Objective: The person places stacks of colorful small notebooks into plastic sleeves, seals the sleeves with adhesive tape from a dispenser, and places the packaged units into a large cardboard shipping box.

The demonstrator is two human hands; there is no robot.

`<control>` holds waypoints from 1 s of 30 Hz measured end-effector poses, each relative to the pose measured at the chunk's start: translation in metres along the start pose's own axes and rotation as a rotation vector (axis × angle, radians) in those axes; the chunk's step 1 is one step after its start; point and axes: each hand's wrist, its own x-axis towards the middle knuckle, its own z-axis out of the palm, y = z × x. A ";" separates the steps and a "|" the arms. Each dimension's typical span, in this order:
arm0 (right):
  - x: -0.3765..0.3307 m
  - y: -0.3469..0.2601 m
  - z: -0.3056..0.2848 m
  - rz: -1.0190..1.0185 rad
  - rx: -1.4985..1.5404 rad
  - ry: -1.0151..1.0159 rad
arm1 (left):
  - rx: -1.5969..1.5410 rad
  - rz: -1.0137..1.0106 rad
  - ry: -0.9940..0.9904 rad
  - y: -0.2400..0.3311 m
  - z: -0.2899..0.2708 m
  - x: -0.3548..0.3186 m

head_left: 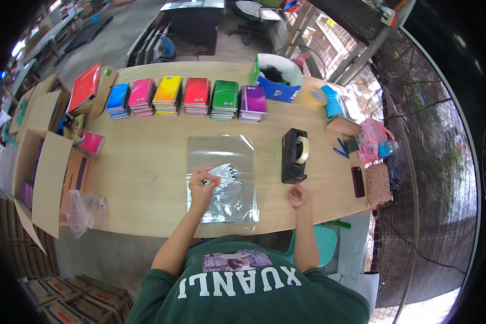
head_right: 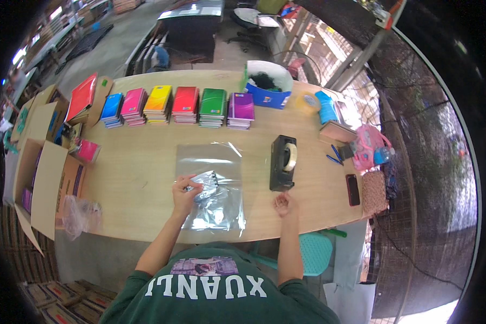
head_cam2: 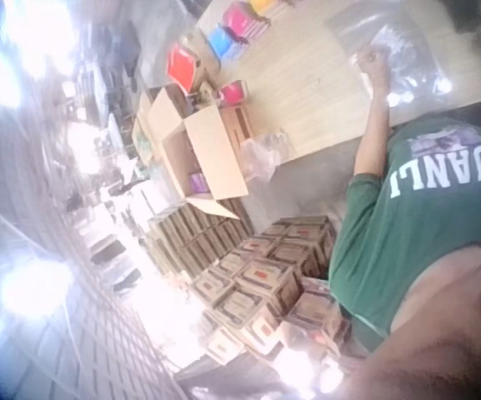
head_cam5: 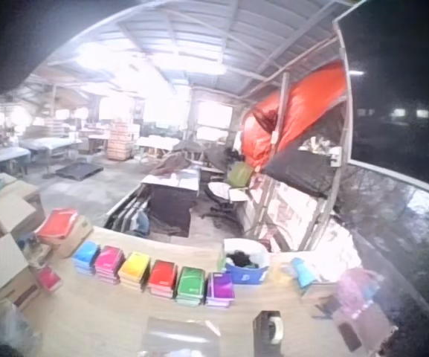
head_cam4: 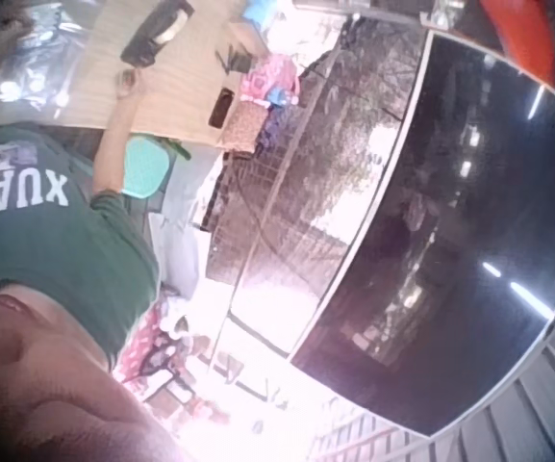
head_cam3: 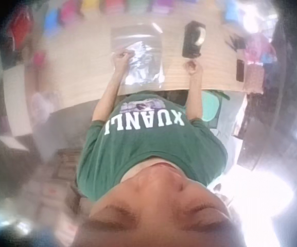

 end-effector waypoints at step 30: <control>-0.114 0.145 0.109 0.273 -0.067 -0.914 | 0.122 0.093 -0.451 0.067 -0.035 0.026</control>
